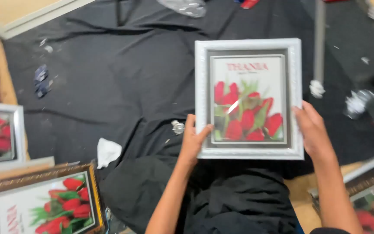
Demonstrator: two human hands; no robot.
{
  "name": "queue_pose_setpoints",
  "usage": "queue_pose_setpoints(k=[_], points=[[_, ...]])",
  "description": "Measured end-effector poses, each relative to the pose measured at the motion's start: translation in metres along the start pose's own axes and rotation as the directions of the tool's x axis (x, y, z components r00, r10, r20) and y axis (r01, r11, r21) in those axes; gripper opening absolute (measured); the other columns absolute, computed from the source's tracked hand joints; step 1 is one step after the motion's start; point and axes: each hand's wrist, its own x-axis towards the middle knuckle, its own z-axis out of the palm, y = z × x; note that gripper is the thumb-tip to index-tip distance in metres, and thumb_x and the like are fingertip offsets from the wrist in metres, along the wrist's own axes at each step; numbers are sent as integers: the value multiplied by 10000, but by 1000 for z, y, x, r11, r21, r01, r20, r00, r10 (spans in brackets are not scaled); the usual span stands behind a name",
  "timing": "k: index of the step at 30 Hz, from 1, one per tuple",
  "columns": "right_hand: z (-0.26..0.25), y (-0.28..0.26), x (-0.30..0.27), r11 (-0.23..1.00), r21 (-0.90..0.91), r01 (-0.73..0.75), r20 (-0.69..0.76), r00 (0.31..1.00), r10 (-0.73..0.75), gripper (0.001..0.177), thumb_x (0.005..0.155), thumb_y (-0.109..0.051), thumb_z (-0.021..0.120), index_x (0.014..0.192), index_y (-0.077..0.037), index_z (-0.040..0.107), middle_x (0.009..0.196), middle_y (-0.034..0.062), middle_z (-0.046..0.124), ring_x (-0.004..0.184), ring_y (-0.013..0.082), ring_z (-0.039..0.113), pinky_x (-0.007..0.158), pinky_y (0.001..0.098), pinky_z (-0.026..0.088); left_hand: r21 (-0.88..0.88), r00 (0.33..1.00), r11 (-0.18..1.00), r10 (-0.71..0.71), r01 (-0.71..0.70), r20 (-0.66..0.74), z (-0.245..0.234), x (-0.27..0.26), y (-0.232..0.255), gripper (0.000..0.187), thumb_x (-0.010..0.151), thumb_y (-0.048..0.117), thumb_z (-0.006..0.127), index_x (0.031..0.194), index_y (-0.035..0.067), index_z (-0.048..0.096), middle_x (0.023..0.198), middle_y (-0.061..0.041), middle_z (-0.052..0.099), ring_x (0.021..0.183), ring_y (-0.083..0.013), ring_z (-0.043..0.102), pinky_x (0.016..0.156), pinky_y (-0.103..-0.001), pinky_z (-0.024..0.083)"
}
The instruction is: Cleaning a picture frame by brushing off dust, applying glass cleaner, and wiping it down with a cloth.
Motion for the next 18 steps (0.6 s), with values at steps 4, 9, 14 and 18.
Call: queue_pose_setpoints(k=[4, 9, 14, 18], points=[[119, -11, 53, 989, -138, 52, 193, 981, -25, 523, 1027, -294, 648, 1505, -120, 525, 1314, 213, 618, 1221, 326, 569, 1019, 534, 458, -78, 980, 997, 9, -25, -201, -91, 37, 9, 317, 872, 131, 777, 999, 133, 487, 780, 31, 546, 731, -79, 483, 662, -232, 432], [245, 14, 110, 942, -313, 121, 333, 943, -11, 568, 966, -408, 718, 1439, -117, 596, 1405, 235, 594, 1354, 397, 523, 1100, 550, 414, 53, 907, 991, 131, -120, -401, -158, 76, 29, 309, 861, 117, 766, 950, 126, 470, 828, 20, 524, 778, -100, 485, 728, -268, 436], [311, 25, 117, 939, -338, 71, 282, 959, 29, 578, 972, -429, 664, 1427, -77, 605, 1397, 228, 602, 1341, 390, 541, 1124, 531, 398, 74, 879, 997, 29, 7, -476, -213, 116, -8, 246, 892, 147, 733, 936, 141, 491, 818, 19, 546, 766, -112, 524, 775, -309, 464], [316, 86, 134, 917, -356, 180, 209, 972, -110, 467, 1024, -373, 600, 1353, -43, 629, 1323, 245, 634, 1289, 432, 561, 1085, 553, 422, 72, 860, 995, -22, 68, -510, -222, 120, -45, 208, 917, 159, 718, 967, 122, 520, 846, 16, 533, 819, -118, 527, 821, -324, 470]])
